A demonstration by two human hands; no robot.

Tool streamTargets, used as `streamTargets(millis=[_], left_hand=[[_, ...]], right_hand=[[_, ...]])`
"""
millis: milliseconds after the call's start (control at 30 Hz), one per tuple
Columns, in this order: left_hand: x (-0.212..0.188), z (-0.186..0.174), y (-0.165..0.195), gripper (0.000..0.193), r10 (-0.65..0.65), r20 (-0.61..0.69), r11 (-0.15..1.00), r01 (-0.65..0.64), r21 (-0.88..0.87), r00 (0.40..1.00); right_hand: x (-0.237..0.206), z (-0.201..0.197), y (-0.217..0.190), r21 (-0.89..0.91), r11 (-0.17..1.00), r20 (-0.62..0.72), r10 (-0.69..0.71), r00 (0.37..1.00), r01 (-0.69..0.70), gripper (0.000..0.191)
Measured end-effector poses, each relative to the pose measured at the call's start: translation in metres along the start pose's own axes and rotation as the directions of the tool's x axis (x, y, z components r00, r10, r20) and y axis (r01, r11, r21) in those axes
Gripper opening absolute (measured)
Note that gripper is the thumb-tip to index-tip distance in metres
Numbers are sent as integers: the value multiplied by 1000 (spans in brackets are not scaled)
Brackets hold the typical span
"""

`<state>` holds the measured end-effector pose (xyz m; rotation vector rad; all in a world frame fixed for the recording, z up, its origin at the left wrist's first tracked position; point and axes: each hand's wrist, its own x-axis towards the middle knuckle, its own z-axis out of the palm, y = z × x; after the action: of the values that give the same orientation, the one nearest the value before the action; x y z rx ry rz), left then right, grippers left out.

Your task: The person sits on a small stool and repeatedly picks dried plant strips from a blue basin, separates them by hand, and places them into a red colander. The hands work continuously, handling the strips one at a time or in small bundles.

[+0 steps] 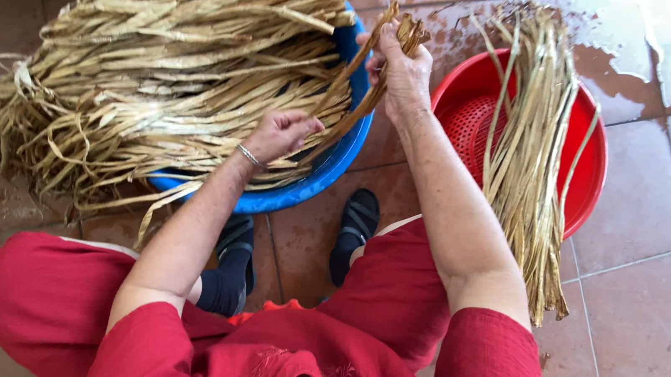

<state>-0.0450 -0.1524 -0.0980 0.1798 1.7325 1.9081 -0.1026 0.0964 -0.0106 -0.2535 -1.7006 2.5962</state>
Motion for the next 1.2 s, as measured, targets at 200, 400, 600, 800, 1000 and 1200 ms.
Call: streamTargets(millis=[200, 400, 600, 800, 1000, 1200], left_hand=[[24, 32, 34, 27, 252, 15, 967, -251, -34, 968], [57, 65, 96, 21, 302, -144, 953, -304, 11, 942], [62, 87, 114, 35, 234, -163, 962, -252, -102, 959], [81, 102, 110, 36, 365, -209, 931, -355, 83, 907], [70, 126, 101, 39, 344, -195, 851, -217, 478, 918], [42, 122, 80, 29, 697, -31, 492, -446, 748, 717]], right_hand=[[-10, 3, -4, -153, 987, -16, -59, 998, 56, 14], [-28, 27, -10, -138, 990, 53, 0, 999, 8, 22], [-29, 23, -20, 56, 998, 133, 27, 991, -35, 26], [-14, 17, -10, 99, 988, -14, -120, 993, 121, 21], [11, 1, -26, 284, 958, -316, 54, 947, 40, 18], [24, -36, -54, 313, 935, -464, -4, 886, 168, 12]])
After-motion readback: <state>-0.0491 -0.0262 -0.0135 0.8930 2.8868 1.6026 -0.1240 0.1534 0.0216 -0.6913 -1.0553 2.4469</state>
